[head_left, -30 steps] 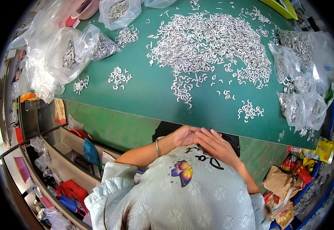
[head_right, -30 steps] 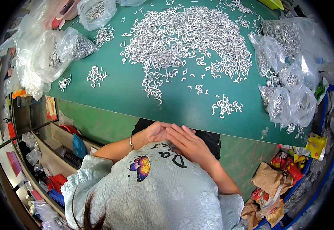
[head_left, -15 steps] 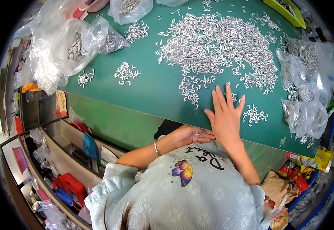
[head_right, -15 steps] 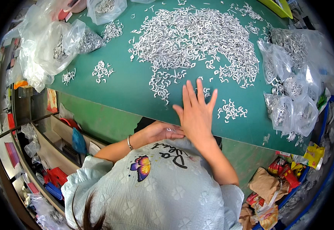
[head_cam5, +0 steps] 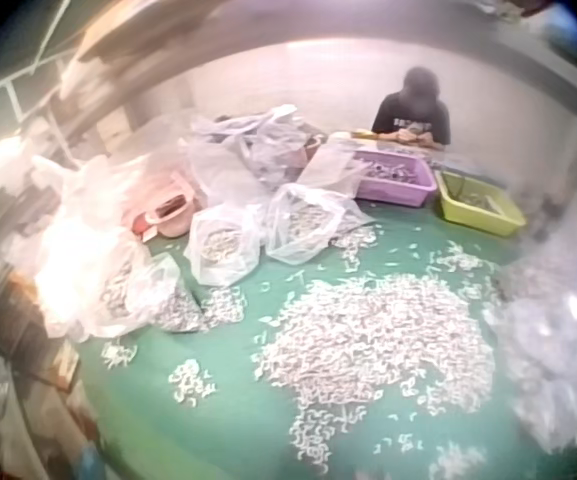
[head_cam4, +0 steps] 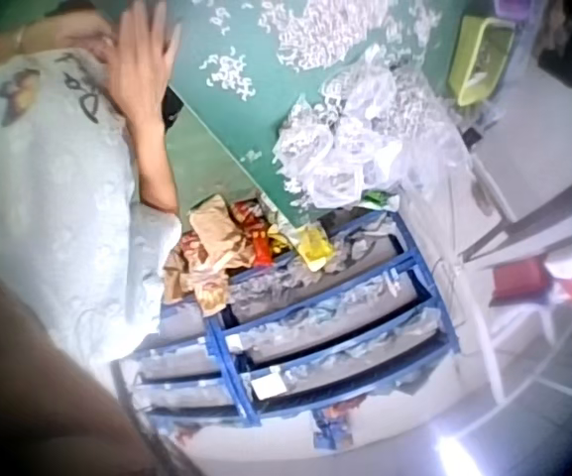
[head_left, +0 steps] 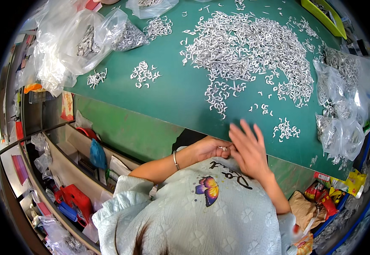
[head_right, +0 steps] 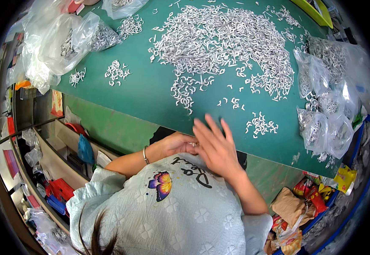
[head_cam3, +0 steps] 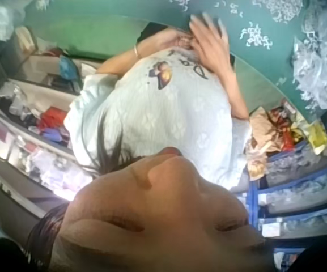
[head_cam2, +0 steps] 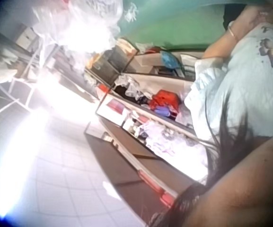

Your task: The person picks up and sorts small silver-colored metal pieces by hand from a large pile on a green table, placing them into plastic bags.

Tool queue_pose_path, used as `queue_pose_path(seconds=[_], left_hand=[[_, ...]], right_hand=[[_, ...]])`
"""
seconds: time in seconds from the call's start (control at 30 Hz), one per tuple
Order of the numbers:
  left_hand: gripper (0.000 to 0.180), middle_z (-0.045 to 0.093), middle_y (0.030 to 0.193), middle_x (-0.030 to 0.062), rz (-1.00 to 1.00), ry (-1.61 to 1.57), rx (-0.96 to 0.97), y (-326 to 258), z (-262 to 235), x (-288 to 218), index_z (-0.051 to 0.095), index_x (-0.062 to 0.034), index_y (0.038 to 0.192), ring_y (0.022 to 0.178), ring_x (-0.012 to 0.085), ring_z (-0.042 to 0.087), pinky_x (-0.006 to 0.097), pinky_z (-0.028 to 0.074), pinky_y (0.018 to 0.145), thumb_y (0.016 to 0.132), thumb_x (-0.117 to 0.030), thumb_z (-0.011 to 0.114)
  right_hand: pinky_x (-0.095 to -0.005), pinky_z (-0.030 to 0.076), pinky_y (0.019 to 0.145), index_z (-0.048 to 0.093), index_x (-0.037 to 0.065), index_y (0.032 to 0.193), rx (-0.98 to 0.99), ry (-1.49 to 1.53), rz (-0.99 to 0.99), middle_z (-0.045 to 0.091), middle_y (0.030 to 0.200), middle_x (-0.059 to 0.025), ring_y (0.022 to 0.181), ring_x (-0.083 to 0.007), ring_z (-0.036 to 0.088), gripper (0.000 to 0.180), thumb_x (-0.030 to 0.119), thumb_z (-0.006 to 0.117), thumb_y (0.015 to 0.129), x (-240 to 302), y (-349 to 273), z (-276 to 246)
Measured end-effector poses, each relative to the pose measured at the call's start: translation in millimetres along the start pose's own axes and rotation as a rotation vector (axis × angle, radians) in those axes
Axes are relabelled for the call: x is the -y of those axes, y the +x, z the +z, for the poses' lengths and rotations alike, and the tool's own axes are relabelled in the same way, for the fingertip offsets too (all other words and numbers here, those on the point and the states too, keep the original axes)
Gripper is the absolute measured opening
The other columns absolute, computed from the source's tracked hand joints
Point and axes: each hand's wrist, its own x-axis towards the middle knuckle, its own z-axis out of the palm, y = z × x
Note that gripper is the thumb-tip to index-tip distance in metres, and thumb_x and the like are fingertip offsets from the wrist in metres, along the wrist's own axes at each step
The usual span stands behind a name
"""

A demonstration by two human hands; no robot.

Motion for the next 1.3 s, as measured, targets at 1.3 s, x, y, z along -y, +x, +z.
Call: queue_pose_path(seconds=[1.3], left_hand=[[0.033, 0.06, 0.12, 0.0186, 0.053, -0.233, 0.067, -7, -17, 1, 0.051, 0.0009, 0.125, 0.107, 0.0297, 0.063, 0.043, 0.049, 0.099, 0.098, -0.017, 0.045]], right_hand=[[-0.07, 0.013, 0.107, 0.05, -0.001, 0.133, 0.137, -0.144, 0.081, 0.042, 0.147, -0.0096, 0.142, -0.0309, 0.027, 0.06, 0.03, 0.066, 0.084, 14, 45, 14]])
